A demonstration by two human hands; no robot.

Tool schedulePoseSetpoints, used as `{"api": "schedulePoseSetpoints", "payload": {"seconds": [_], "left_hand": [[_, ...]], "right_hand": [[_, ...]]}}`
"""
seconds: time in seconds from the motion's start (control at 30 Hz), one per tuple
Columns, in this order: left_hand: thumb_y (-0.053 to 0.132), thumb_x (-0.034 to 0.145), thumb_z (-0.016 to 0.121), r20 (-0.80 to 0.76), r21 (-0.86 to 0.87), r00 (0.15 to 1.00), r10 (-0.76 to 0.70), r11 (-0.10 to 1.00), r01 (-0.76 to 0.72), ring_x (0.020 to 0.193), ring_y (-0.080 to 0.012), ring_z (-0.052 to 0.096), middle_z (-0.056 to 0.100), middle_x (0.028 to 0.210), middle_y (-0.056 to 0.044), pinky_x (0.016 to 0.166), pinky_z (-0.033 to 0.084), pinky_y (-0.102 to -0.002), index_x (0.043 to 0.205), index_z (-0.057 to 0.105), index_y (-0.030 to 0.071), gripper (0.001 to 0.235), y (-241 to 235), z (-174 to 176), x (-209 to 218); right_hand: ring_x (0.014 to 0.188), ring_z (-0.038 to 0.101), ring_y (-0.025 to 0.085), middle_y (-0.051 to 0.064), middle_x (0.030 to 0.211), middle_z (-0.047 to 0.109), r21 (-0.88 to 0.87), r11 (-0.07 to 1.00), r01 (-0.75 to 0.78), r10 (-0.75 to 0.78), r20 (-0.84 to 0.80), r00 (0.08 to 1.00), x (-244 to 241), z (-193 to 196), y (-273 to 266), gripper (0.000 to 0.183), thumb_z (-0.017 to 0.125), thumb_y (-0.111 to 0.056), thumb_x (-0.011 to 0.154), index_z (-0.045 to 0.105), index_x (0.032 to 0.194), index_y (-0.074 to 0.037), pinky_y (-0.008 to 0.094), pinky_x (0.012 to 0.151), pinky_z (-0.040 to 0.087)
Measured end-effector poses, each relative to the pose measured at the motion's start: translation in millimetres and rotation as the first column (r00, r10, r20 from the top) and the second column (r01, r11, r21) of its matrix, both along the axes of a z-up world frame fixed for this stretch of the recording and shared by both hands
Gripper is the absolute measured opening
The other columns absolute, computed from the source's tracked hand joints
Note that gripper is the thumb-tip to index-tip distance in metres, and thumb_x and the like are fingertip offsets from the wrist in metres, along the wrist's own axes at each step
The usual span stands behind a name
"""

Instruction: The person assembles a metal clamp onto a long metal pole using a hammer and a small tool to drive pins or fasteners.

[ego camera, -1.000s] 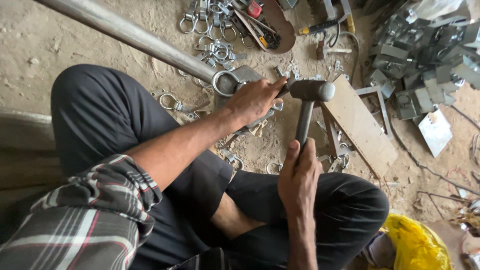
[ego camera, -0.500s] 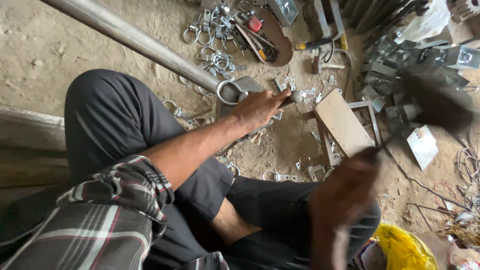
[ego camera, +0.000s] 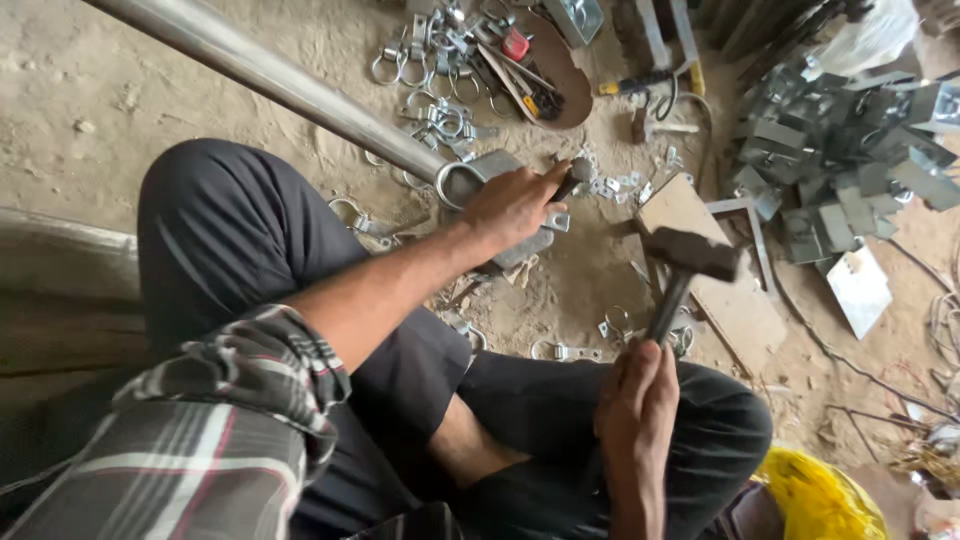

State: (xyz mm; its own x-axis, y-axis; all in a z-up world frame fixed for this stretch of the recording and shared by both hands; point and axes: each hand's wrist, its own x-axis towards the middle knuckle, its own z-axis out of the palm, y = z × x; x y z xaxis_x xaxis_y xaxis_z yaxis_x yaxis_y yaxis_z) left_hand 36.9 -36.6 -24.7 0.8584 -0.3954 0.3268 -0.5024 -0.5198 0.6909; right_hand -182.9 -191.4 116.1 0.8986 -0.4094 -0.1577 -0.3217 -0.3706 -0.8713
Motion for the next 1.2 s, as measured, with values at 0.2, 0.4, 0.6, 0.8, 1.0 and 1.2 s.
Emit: {"api": "schedulePoseSetpoints", "payload": {"seconds": [0.2, 0.4, 0.6, 0.8, 1.0, 1.2], "left_hand": [[0.022, 0.099, 0.068, -0.147, -0.143, 0.989, 0.029, 0.988, -0.050, 0.055, -0.0252, 0.066, 0.068, 0.075, -0.012, 0.044, 0.055, -0.040, 0.122, 0.055, 0.003, 0.032, 10.5, 0.5, 6.4], [0.020, 0.098, 0.071, -0.084, -0.307, 0.984, 0.158, 0.935, -0.176, 0.063, -0.0280, 0.068, 0.070, 0.076, -0.017, 0.059, 0.053, -0.046, 0.099, 0.062, -0.005, 0.027, 18.5, 6.9, -0.8], [0.021, 0.103, 0.064, -0.180, -0.331, 0.977, 0.118, 0.928, -0.173, 0.072, -0.0291, 0.072, 0.072, 0.090, -0.015, 0.062, 0.057, -0.042, 0.108, 0.060, -0.002, 0.024, 10.2, 1.1, -17.8], [0.023, 0.106, 0.061, -0.007, -0.414, 0.997, 0.076, 0.908, -0.072, 0.084, -0.0276, 0.076, 0.076, 0.097, -0.012, 0.074, 0.057, -0.041, 0.111, 0.064, 0.002, 0.022, 15.2, -5.4, -27.4], [0.034, 0.105, 0.059, -0.192, -0.332, 0.980, 0.056, 0.936, -0.119, 0.072, -0.0210, 0.071, 0.076, 0.094, -0.008, 0.066, 0.058, -0.035, 0.108, 0.067, 0.007, 0.029, 22.6, -10.3, -26.1], [0.039, 0.106, 0.063, 0.004, -0.236, 0.976, 0.219, 0.948, -0.212, 0.082, -0.0245, 0.065, 0.069, 0.096, -0.013, 0.074, 0.054, -0.038, 0.111, 0.065, 0.003, 0.037, 22.2, -26.2, -26.9]], "right_hand": [[0.039, 0.034, 0.012, 0.001, 0.059, 0.039, 0.470, 0.876, 0.110, -0.121, -0.007, 0.993, -12.0, -32.0, -20.9, 0.035, 0.034, -0.040, 0.111, 0.049, 0.102, -0.009, 0.027, 0.031, 0.030], [0.040, 0.033, 0.010, 0.000, 0.060, 0.037, 0.621, 0.772, 0.137, -0.152, -0.030, 0.988, -8.9, -44.5, -33.0, 0.035, 0.035, -0.040, 0.112, 0.049, 0.105, -0.010, 0.026, 0.033, 0.029], [0.040, 0.033, 0.010, 0.000, 0.058, 0.036, 0.561, 0.824, 0.082, -0.088, -0.016, 0.996, -6.5, -37.2, -22.1, 0.038, 0.034, -0.042, 0.112, 0.049, 0.103, -0.008, 0.026, 0.032, 0.029], [0.041, 0.034, 0.009, 0.000, 0.059, 0.037, 0.543, 0.833, 0.108, -0.103, -0.040, 0.994, -4.6, -30.6, -17.3, 0.038, 0.035, -0.042, 0.111, 0.050, 0.103, -0.007, 0.025, 0.033, 0.029], [0.039, 0.033, 0.010, 0.000, 0.059, 0.038, 0.558, 0.816, 0.152, -0.131, -0.077, 0.988, -6.2, -28.0, -15.3, 0.038, 0.035, -0.041, 0.110, 0.049, 0.102, -0.007, 0.026, 0.032, 0.029], [0.038, 0.032, 0.010, 0.001, 0.057, 0.036, 0.580, 0.798, 0.166, -0.150, -0.076, 0.986, -5.4, -29.6, -15.3, 0.038, 0.035, -0.041, 0.111, 0.048, 0.101, -0.007, 0.026, 0.031, 0.028]]}}
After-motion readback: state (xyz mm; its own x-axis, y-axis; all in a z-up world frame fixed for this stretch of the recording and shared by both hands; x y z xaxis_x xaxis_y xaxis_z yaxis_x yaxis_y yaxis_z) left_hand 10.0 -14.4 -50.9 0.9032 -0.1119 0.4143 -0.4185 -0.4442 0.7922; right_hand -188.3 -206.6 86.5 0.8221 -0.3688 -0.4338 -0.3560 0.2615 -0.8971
